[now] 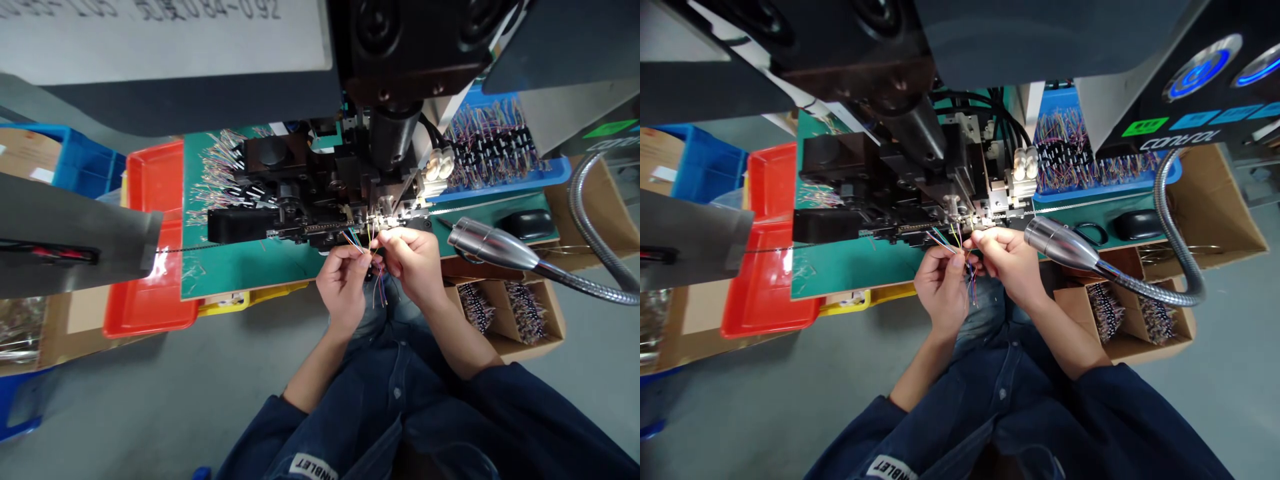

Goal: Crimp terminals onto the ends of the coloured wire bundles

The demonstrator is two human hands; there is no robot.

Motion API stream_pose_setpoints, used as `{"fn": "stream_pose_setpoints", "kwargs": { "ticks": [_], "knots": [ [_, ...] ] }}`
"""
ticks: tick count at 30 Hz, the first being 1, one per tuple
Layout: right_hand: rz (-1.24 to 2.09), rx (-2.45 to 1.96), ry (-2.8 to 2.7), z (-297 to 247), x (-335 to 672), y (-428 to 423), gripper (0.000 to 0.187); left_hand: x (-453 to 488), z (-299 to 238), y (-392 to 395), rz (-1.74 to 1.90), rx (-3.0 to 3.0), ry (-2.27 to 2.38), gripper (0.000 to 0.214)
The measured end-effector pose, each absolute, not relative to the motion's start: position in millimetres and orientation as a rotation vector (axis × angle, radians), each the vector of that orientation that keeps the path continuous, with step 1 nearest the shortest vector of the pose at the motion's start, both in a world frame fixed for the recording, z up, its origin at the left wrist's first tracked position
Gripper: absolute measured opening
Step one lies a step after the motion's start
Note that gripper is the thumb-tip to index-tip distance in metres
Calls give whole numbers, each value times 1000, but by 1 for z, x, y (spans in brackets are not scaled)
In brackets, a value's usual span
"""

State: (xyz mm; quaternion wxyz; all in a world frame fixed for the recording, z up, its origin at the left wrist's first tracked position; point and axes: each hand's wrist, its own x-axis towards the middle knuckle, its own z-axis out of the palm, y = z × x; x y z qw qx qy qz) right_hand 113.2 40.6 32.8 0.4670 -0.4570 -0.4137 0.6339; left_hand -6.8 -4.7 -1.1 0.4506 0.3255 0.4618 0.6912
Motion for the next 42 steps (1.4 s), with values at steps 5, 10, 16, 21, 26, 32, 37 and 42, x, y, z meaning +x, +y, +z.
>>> {"fn": "stream_pose_setpoints", "kwargs": {
  "ticks": [5, 10, 16, 21, 26, 32, 37, 42],
  "knots": [
    [1535, -1123, -1036, 33, 113, 41, 46, -7, -4, -5, 1740, 784, 1111, 18],
    [1432, -1128, -1118, 43, 113, 42, 38, -8, -3, -4, 1734, 783, 1122, 21],
    [1381, -1085, -1230, 53, 115, 40, 27, -7, 3, -5, 1701, 827, 1167, 28],
    [1467, -1078, -1193, 49, 115, 40, 28, -6, -3, -8, 1629, 817, 1157, 26],
    [1600, -1051, -1077, 41, 117, 41, 34, -6, -3, -9, 1646, 828, 1141, 23],
    [1620, -1057, -1008, 36, 116, 44, 36, -8, -2, -7, 1696, 791, 1140, 24],
    [1591, -1114, -1021, 40, 113, 45, 44, -9, -4, -5, 1695, 806, 1178, 27],
    [1587, -1116, -1018, 41, 112, 45, 46, -9, -6, -5, 1695, 817, 1199, 24]
  ]
}}
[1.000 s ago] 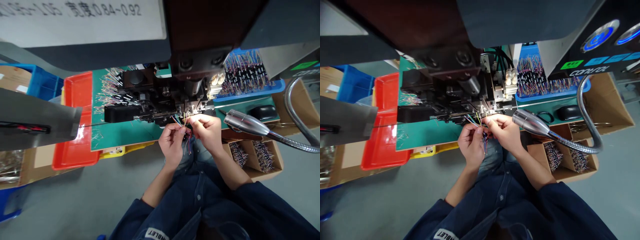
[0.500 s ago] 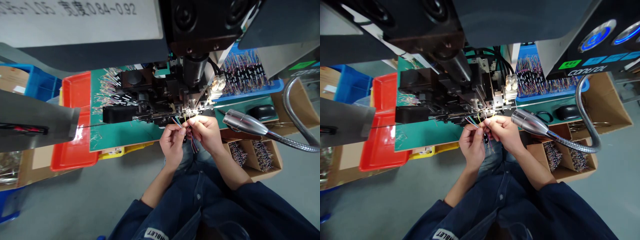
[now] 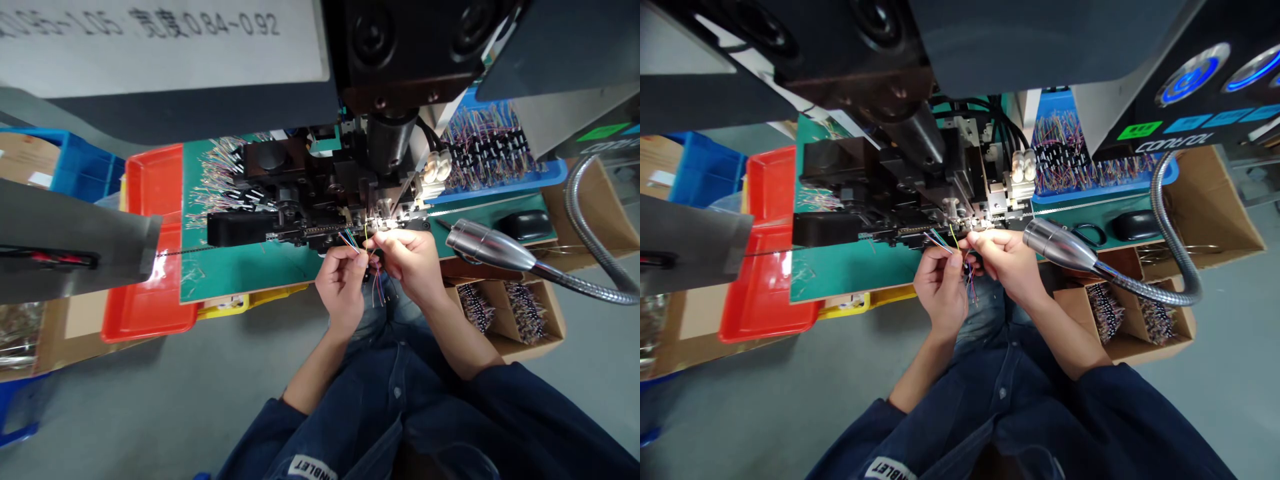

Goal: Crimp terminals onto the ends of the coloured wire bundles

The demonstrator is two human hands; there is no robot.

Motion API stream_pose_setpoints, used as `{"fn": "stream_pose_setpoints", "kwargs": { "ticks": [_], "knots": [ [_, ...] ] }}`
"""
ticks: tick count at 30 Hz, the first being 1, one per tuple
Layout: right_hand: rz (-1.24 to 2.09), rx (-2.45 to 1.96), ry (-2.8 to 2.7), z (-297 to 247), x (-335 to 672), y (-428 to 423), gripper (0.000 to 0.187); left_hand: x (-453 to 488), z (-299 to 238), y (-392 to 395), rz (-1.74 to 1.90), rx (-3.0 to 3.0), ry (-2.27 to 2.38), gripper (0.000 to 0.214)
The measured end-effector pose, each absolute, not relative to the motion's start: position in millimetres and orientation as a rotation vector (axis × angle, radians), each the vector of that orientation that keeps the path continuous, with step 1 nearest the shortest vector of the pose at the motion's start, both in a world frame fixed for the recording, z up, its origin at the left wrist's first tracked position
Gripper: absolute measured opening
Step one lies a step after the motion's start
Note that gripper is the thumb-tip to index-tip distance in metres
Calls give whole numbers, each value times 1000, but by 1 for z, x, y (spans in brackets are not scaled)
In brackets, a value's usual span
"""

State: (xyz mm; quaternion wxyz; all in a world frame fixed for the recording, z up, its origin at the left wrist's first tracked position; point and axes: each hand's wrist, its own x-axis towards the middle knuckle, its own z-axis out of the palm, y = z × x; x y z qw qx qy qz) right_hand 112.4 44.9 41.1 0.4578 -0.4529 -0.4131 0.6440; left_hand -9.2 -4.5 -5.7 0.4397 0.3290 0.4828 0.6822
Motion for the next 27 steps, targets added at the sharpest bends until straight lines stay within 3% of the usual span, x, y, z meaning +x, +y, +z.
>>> {"fn": "stream_pose_setpoints", "kwargs": {
  "ticks": [13, 27],
  "knots": [
    [1495, -1084, -1226, 59, 119, 47, 42, -7, -2, -5, 1674, 829, 1129, 25],
    [1629, -1082, -958, 41, 113, 42, 39, -3, -9, -4, 1697, 735, 1071, 19]
  ]
}}
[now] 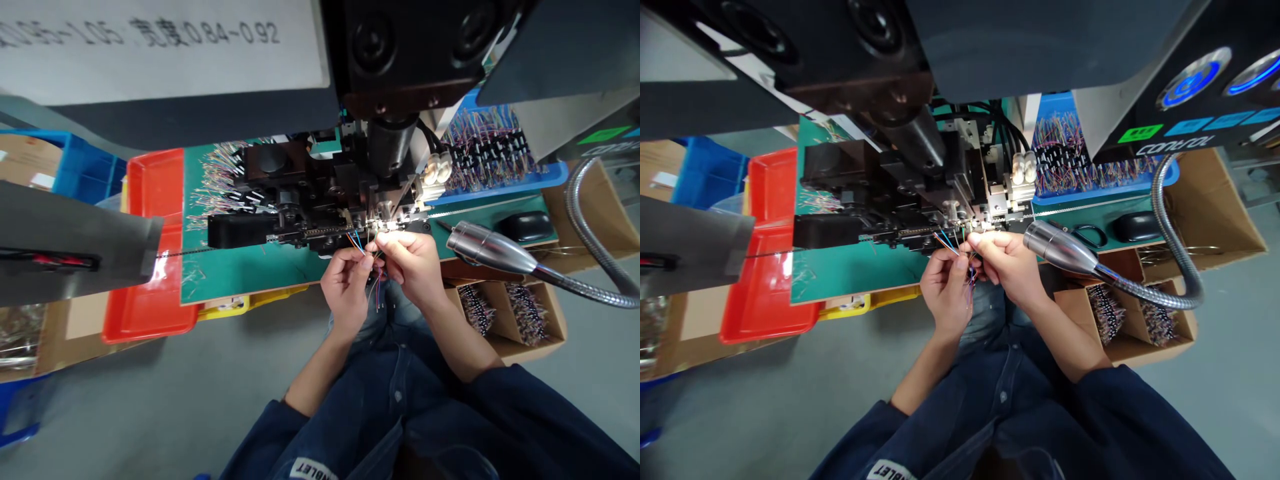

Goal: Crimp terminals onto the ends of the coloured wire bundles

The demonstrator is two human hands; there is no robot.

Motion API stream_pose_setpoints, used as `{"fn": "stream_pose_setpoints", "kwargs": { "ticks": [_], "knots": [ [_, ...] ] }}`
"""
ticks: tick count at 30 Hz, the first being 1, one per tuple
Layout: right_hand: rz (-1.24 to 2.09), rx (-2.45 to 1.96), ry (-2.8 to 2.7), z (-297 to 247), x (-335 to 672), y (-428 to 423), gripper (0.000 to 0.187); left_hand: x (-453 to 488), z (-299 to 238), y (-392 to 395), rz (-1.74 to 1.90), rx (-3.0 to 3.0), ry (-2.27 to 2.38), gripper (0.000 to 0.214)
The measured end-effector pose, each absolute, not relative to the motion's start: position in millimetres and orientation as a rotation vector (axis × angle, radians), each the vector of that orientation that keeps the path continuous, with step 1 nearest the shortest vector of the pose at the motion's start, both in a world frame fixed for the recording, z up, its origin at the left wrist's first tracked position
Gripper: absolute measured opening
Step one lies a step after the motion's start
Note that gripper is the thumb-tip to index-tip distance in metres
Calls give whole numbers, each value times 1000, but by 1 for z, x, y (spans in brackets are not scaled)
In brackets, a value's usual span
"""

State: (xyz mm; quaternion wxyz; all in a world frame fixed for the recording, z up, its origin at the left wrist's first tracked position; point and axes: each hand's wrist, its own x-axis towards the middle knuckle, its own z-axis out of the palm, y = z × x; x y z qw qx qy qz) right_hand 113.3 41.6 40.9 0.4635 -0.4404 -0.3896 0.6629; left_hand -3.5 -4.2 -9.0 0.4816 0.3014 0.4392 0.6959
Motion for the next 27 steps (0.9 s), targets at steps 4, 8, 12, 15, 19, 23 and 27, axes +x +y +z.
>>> {"fn": "stream_pose_setpoints", "kwargs": {
  "ticks": [4, 8, 12, 15, 19, 23, 27],
  "knots": [
    [1634, -1093, -930, 41, 113, 42, 38, -3, -11, -5, 1726, 735, 1076, 19],
    [1626, -1099, -912, 40, 113, 41, 37, -2, -12, -4, 1742, 746, 1075, 19],
    [1610, -1090, -941, 43, 112, 43, 37, -2, -11, -4, 1742, 746, 1078, 20],
    [1548, -1093, -1040, 49, 114, 44, 35, -2, -8, -4, 1737, 740, 1073, 22],
    [1433, -1113, -1205, 53, 116, 43, 35, -2, -3, -5, 1729, 764, 1037, 24],
    [1350, -1133, -1261, 52, 118, 38, 32, -1, -3, -7, 1732, 779, 1041, 23],
    [1396, -1111, -1245, 53, 119, 38, 25, 1, -6, -8, 1710, 782, 1026, 20]
  ]
}}
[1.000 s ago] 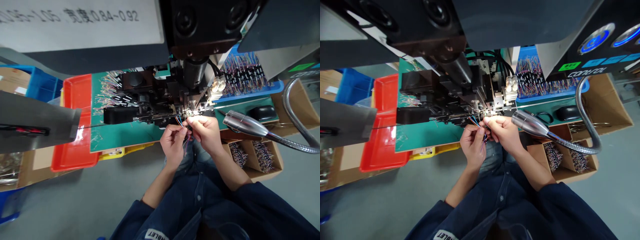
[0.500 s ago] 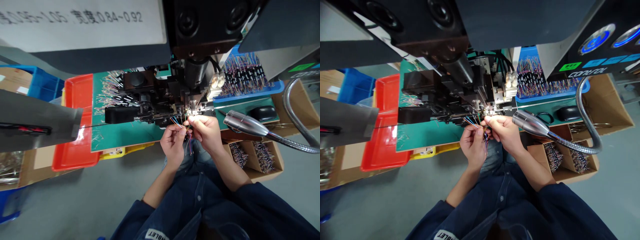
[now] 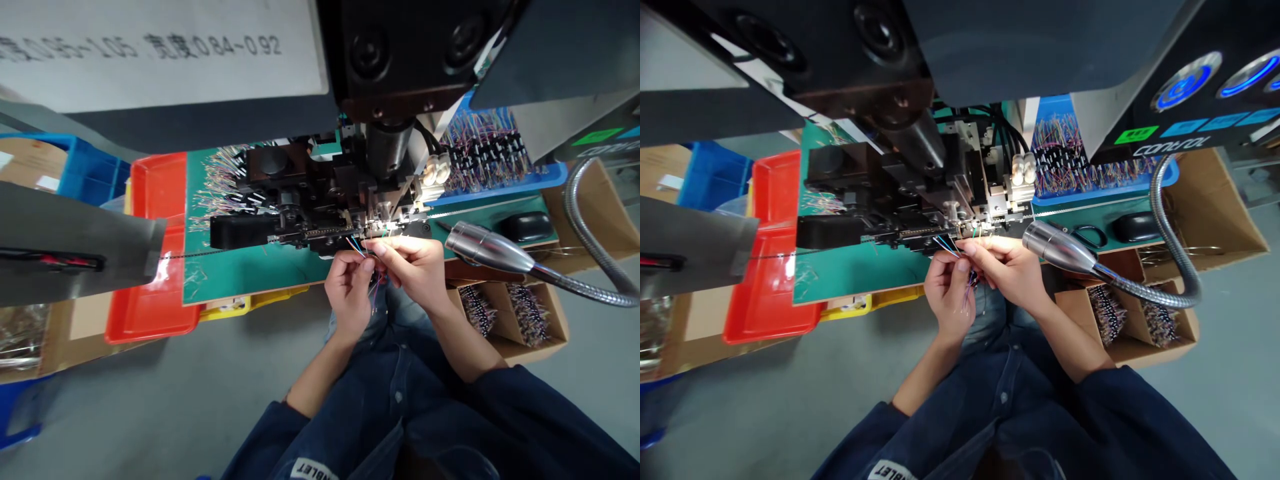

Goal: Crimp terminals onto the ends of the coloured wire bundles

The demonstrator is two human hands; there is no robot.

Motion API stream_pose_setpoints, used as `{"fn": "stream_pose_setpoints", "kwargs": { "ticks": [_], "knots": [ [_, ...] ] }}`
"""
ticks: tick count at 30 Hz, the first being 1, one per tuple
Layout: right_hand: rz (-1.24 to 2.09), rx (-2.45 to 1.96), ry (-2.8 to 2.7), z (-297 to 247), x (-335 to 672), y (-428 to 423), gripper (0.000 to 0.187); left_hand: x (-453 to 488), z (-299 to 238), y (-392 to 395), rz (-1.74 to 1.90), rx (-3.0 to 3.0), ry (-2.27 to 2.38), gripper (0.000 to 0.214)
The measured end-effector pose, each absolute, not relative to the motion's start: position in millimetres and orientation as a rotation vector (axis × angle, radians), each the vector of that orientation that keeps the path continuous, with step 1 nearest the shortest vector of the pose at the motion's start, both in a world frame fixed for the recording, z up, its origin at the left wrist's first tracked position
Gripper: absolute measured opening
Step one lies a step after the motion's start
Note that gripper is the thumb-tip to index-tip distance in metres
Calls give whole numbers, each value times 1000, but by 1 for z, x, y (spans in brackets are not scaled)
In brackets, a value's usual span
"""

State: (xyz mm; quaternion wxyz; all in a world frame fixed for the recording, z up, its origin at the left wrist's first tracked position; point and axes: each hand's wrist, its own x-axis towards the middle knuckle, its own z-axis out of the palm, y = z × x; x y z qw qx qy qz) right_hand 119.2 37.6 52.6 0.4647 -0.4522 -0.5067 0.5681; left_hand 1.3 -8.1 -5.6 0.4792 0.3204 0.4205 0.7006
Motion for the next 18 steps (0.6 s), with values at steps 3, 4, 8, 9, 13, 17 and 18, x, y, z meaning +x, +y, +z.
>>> {"fn": "stream_pose_setpoints", "kwargs": {
  "ticks": [3, 4, 8, 9, 13, 17, 18],
  "knots": [
    [1478, -1105, -1213, 52, 121, 39, 27, 4, -6, -8, 1697, 781, 1023, 19],
    [1509, -1105, -1192, 51, 121, 40, 30, 4, -7, -8, 1694, 780, 1027, 19],
    [1617, -1091, -1076, 44, 122, 42, 36, 4, -8, -8, 1708, 757, 1063, 20],
    [1632, -1088, -1060, 43, 122, 42, 36, 3, -8, -7, 1712, 752, 1081, 21],
    [1627, -1092, -1053, 43, 120, 45, 36, -1, -10, -6, 1722, 745, 1128, 23],
    [1602, -1117, -1037, 47, 117, 45, 38, -2, -9, -5, 1739, 759, 1125, 22],
    [1600, -1130, -1036, 48, 116, 45, 39, -2, -8, -5, 1739, 762, 1129, 22]
  ]
}}
